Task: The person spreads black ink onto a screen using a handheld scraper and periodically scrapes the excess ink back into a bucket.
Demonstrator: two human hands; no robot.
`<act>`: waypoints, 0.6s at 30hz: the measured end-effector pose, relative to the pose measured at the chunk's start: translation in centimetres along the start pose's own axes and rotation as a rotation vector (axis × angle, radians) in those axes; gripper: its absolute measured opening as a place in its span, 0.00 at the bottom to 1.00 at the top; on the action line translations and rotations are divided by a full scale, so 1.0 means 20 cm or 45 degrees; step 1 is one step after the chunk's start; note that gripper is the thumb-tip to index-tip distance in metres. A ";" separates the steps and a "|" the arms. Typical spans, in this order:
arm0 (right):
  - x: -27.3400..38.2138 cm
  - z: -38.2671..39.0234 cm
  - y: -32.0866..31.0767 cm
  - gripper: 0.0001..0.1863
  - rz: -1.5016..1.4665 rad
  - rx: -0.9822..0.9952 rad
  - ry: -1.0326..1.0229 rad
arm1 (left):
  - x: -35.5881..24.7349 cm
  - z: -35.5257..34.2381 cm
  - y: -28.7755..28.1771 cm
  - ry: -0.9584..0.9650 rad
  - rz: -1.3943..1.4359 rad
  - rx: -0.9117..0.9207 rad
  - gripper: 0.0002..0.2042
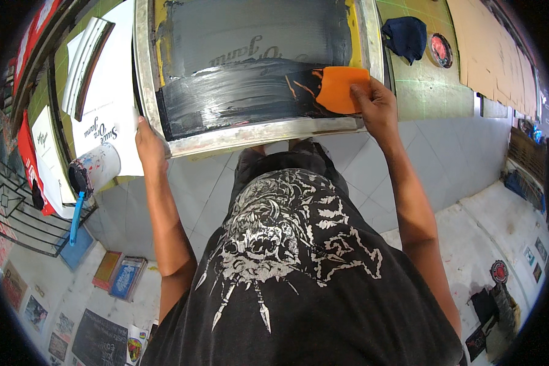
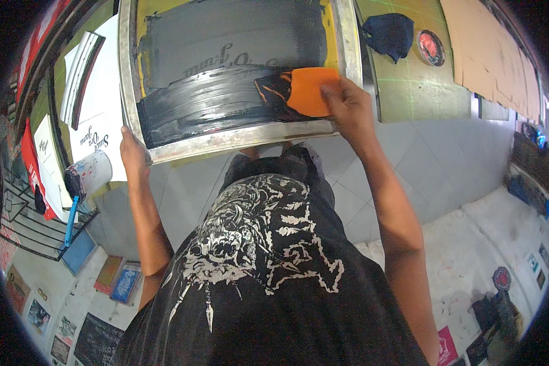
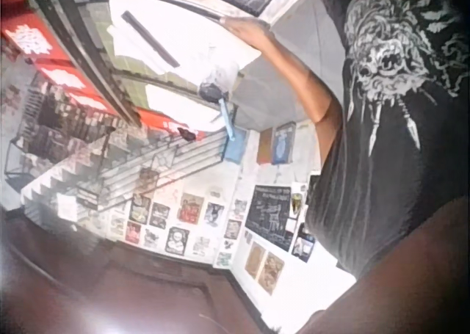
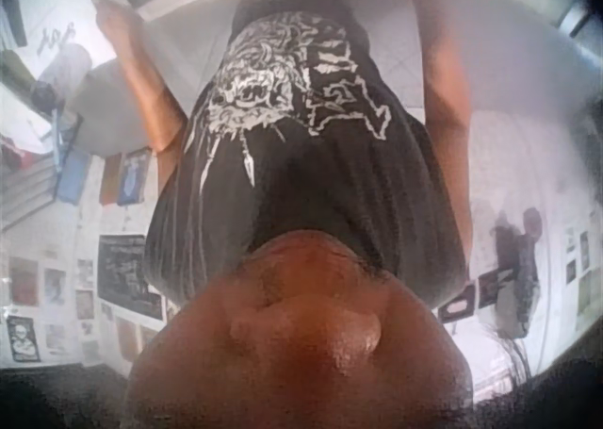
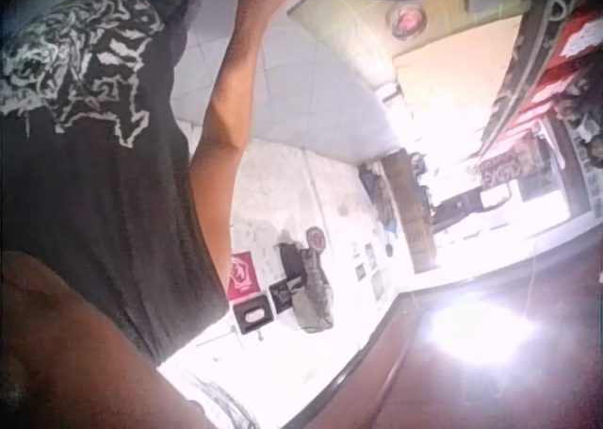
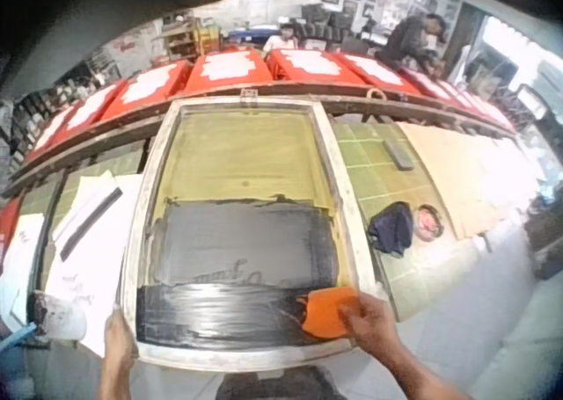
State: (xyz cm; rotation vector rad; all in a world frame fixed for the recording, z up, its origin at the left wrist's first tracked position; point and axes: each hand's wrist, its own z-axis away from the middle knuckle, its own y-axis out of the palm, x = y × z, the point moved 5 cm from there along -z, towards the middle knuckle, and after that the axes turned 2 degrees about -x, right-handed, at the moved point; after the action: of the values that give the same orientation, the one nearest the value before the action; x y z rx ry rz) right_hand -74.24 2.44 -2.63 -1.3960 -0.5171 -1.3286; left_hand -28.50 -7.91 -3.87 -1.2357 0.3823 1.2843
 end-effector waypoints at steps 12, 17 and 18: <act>0.26 0.05 0.46 0.11 0.013 0.228 -0.078 | -0.08 0.08 0.03 0.016 0.215 0.015 0.28; 0.40 0.09 0.70 0.10 0.039 0.256 -0.178 | -0.05 0.10 0.03 -0.028 0.346 0.042 0.29; 0.41 0.10 0.74 0.10 0.035 0.265 -0.190 | -0.04 0.10 0.02 -0.100 0.270 0.080 0.30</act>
State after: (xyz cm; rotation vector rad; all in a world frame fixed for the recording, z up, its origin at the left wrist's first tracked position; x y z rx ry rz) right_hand -58.35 -3.39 -0.72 -1.3298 -0.7127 -1.1195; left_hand -29.94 -6.66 -2.60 -1.1105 0.5034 1.4853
